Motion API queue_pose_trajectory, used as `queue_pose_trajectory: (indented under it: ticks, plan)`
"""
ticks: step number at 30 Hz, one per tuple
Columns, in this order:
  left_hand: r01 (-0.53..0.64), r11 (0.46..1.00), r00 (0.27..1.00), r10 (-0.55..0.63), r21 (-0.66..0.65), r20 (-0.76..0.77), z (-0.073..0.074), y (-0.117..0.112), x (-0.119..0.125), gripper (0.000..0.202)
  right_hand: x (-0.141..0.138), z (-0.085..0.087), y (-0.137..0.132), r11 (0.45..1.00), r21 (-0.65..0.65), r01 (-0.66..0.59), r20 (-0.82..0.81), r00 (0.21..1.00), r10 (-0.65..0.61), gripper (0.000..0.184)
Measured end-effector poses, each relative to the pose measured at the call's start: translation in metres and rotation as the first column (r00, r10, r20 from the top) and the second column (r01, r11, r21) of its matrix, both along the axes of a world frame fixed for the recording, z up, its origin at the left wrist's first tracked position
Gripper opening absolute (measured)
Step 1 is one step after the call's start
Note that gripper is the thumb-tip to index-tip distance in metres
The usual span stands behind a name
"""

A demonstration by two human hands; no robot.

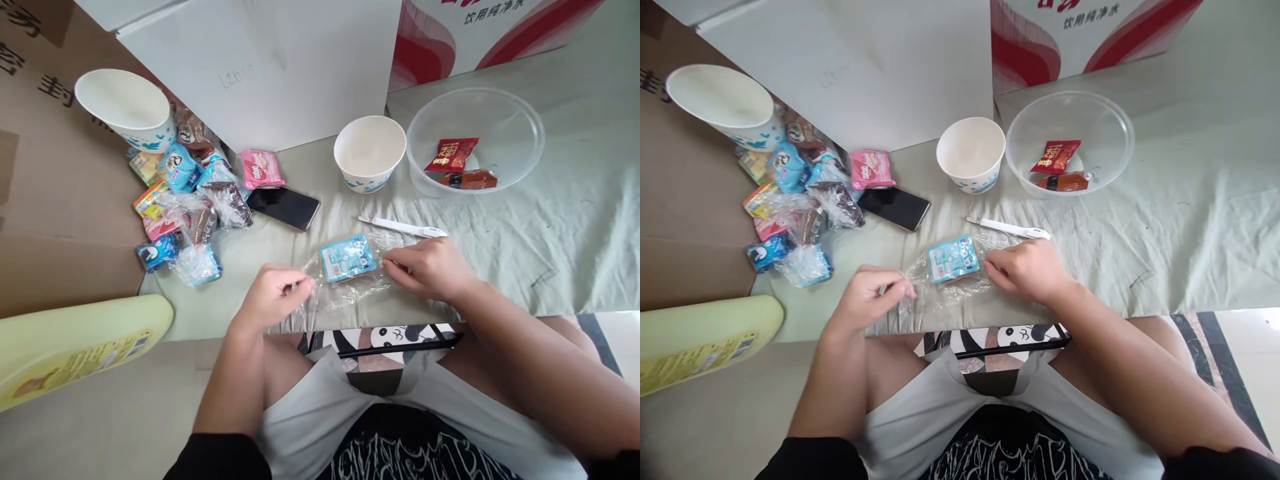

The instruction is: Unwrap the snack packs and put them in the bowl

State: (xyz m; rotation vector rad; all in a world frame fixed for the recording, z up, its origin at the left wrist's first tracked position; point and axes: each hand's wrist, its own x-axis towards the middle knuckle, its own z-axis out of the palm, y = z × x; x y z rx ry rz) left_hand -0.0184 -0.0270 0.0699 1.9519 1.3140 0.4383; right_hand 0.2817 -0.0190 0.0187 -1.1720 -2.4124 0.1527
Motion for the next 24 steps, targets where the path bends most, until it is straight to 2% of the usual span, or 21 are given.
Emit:
queue_pose_trajectory:
  ticks: [2,3,4,5,7,9,13,16,20,24]
  plan:
    - [-0.105,0.97,0.993,0.089,0.219,0.079,-0.009,0.004,0.006,0.025,-0.002,-0.002,-0.001,0.999,-0.019,0.047,0.013,0.999,-0.047,0.032]
    - [-0.1,0.955,0.994,0.082,0.28,0.077,-0.014,0.007,0.01,0.017,-0.003,-0.003,-0.001,0.998,-0.03,0.05,0.012,0.999,-0.05,0.029]
    - [-0.076,0.95,0.997,0.063,0.303,0.054,-0.019,0.01,0.014,0.016,-0.005,-0.004,-0.002,0.998,-0.038,0.04,0.007,0.999,-0.04,0.027]
    - [-0.034,0.957,0.999,0.03,0.287,0.018,-0.023,0.013,0.017,0.026,-0.007,-0.005,-0.002,0.999,-0.042,0.023,0.0,1.0,-0.023,0.025]
    - [0.045,0.981,0.998,-0.038,0.19,-0.042,-0.03,0.017,0.021,0.042,-0.012,-0.005,-0.004,1.0,-0.024,-0.002,-0.03,1.0,0.002,0.02]
    - [0.054,0.992,0.997,-0.048,0.113,-0.06,-0.034,0.018,0.022,0.038,-0.017,-0.005,-0.006,1.0,0.027,0.002,-0.076,0.997,0.0,0.016]
    - [-0.039,0.998,0.999,0.04,0.051,-0.024,-0.034,0.014,0.019,0.008,-0.021,-0.004,-0.009,0.996,0.068,0.059,-0.076,0.996,-0.054,0.013]
    - [-0.128,0.992,0.989,0.128,-0.001,0.07,-0.032,0.012,0.022,0.012,-0.022,-0.005,-0.01,0.996,0.065,0.064,-0.08,0.995,-0.059,0.013]
    - [-0.234,0.954,0.921,0.279,-0.187,0.274,-0.033,0.012,0.029,0.019,-0.025,-0.005,-0.011,0.992,0.107,-0.066,-0.106,0.991,0.077,0.01]
    - [-0.239,0.864,0.799,0.435,-0.444,0.415,-0.036,0.013,0.035,0.029,-0.034,-0.006,-0.015,0.99,0.007,-0.143,-0.082,0.986,0.143,0.015]
